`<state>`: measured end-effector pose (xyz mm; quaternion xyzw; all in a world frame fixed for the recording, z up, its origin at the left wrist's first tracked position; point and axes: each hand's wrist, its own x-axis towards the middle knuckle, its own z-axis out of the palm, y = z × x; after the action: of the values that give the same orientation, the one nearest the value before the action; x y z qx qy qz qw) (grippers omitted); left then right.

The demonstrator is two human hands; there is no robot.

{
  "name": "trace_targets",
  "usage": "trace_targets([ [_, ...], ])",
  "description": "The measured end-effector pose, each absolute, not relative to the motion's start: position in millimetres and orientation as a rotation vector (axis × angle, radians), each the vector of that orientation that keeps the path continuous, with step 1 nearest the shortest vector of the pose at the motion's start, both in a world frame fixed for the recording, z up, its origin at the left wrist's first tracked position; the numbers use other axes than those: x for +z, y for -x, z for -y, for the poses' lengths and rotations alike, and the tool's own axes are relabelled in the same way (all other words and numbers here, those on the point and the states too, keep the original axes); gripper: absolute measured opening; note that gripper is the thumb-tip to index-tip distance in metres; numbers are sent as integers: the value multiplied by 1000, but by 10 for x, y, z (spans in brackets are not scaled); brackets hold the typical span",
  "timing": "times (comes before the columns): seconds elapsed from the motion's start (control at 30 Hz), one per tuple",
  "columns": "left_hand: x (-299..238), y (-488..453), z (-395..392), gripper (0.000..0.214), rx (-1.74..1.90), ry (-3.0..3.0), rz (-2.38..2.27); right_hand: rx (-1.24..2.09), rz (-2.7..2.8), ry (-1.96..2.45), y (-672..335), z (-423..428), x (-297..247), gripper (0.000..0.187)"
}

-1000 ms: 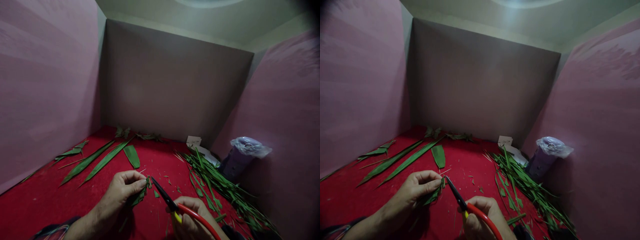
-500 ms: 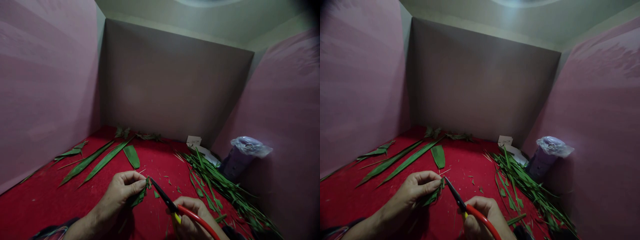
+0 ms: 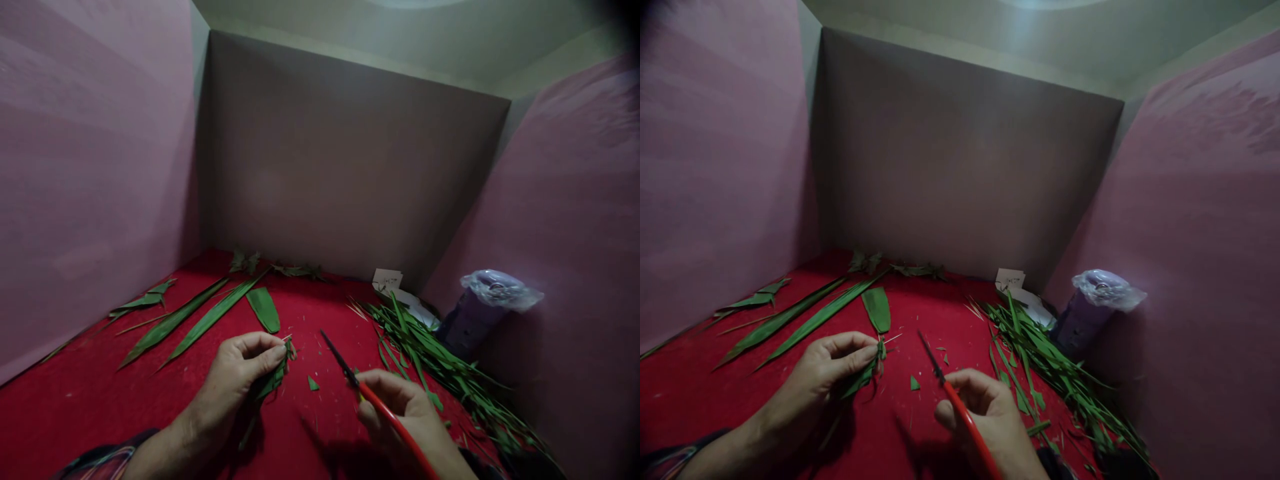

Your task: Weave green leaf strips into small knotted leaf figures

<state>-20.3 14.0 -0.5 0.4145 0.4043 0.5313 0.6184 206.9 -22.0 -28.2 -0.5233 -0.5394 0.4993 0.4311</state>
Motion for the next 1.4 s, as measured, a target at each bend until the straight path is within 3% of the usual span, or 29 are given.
trace_targets([
  [0.17,103,297,-222,20,1368,-859,-987,-140,2009,2082,-2374,154,-97,28],
  [0.37,162,350,-276,21,1499,-776,-998,-432,2127,2168,-2244,87,7,19],
  [0.57,104,360,-313,22,1515,-778,-984,-401,2658,1605,-1386,-350,123,12],
  [0.7,68,383,-350,16,1466,-829,-1001,-329,2868,1367,-1053,-651,24,25],
  [0.8,67,412,-375,27,1410,-874,-1018,-273,2894,1325,-1003,-755,-43,27],
  [0.93,58,442,-395,31,1385,-898,-1013,-183,2768,1395,-1144,-735,-44,27],
  [1.1,17,376,-302,13,1305,-908,-894,-89,2394,1513,-1494,-310,22,12],
  [1.27,-17,218,-122,20,1125,-954,-796,-12,2126,1436,-1696,294,-39,22],
  [1.4,-69,144,-76,25,1039,-1008,-786,115,1924,1135,-1771,457,-181,22],
])
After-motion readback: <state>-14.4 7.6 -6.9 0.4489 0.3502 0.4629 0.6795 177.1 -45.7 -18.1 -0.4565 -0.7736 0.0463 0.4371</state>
